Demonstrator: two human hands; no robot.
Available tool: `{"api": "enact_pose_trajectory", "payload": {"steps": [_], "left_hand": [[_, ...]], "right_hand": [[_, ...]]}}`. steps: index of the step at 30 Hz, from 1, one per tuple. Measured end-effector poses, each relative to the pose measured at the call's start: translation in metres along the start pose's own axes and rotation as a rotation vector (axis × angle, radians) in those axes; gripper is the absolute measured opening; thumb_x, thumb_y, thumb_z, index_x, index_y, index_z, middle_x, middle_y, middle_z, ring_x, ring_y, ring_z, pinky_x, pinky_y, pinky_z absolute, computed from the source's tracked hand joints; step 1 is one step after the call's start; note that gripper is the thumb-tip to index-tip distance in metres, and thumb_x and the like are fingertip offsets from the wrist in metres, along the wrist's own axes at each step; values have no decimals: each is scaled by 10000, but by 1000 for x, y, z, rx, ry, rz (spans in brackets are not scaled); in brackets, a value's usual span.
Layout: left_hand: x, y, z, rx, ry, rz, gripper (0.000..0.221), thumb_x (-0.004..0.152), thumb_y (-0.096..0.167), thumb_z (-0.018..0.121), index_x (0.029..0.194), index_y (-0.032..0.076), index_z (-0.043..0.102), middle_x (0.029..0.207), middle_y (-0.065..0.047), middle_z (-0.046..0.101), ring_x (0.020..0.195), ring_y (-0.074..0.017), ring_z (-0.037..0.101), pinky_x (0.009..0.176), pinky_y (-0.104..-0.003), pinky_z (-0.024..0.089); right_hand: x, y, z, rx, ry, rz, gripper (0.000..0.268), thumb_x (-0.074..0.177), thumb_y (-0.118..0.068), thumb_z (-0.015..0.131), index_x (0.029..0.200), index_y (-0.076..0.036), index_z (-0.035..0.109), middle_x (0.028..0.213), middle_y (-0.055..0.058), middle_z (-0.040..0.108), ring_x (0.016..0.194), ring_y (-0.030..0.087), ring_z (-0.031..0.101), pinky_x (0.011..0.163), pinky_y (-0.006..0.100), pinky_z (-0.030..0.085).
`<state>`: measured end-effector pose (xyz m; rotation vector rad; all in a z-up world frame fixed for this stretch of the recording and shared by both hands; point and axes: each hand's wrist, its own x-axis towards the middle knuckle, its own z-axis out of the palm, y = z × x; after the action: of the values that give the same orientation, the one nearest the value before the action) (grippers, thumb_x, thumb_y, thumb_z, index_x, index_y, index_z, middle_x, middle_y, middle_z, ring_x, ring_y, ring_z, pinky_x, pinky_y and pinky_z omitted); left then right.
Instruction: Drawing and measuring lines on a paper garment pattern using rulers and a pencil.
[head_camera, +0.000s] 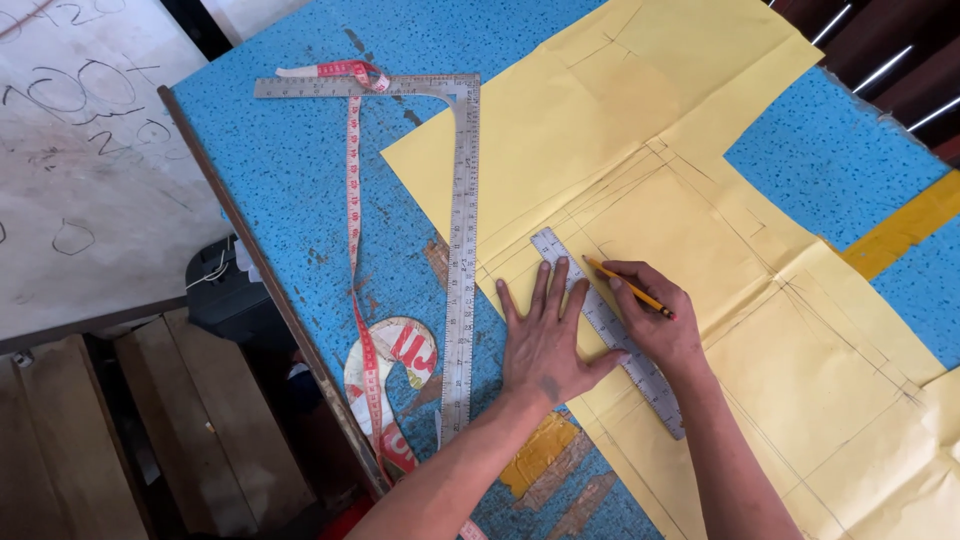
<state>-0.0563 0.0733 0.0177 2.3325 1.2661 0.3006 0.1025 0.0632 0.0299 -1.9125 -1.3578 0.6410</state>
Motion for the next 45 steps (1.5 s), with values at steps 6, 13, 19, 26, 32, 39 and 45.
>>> {"api": "enact_pose_trajectory", "payload": {"steps": [6,13,19,26,32,39,45], "left_hand": [[0,0,4,-10,-1,5,987,816,762,462,1555,122,322,1683,-189,213,1580,-344,128,1130,-811,-28],[1,-2,8,-57,59,17,1032,792,744,513,1542,65,308,1673,-176,253,1569,-334,167,1132,-810,-57],[1,-2,7,-64,53,22,1033,796,736,508,1540,49,306,1678,-170,241,1574,-334,145,1139,-809,-57],[1,-4,12,-53,64,27,1038,792,739,509,1540,48,306,1678,-170,236,1576,-330,142,1142,-808,-44],[0,-3,6,-38,26,10,1033,804,749,476,1545,50,307,1681,-166,231,1576,-327,140,1142,-807,-54],[0,-3,9,-43,60,19,1042,797,751,501,1542,48,309,1679,-169,234,1572,-331,150,1144,-804,-60],[1,-2,7,-43,63,8,1031,806,749,498,1543,52,310,1682,-167,229,1572,-323,155,1151,-796,-65]], "right_hand": [[4,-8,-5,29,-36,-29,286,990,-232,614,1241,-238,752,1118,23,787,931,234,714,818,386,521],[13,-6,0,7,-70,-61,269,981,-254,636,1216,-245,766,1070,49,791,981,283,731,841,404,529],[16,-5,3,8,-75,-62,267,983,-253,642,1218,-246,768,1067,53,788,967,263,720,856,405,527],[22,13,10,-109,83,-227,219,972,-158,681,1153,-194,801,897,132,735,615,259,627,536,329,478],[5,23,1,-8,94,-192,225,984,-168,650,1145,-216,799,783,60,703,458,131,450,439,246,374],[5,24,1,8,67,-199,220,961,-163,665,1127,-198,805,728,91,667,479,147,425,466,275,341],[8,19,0,-36,60,-149,210,961,-174,668,1113,-207,809,773,101,696,560,204,517,533,316,398]]}}
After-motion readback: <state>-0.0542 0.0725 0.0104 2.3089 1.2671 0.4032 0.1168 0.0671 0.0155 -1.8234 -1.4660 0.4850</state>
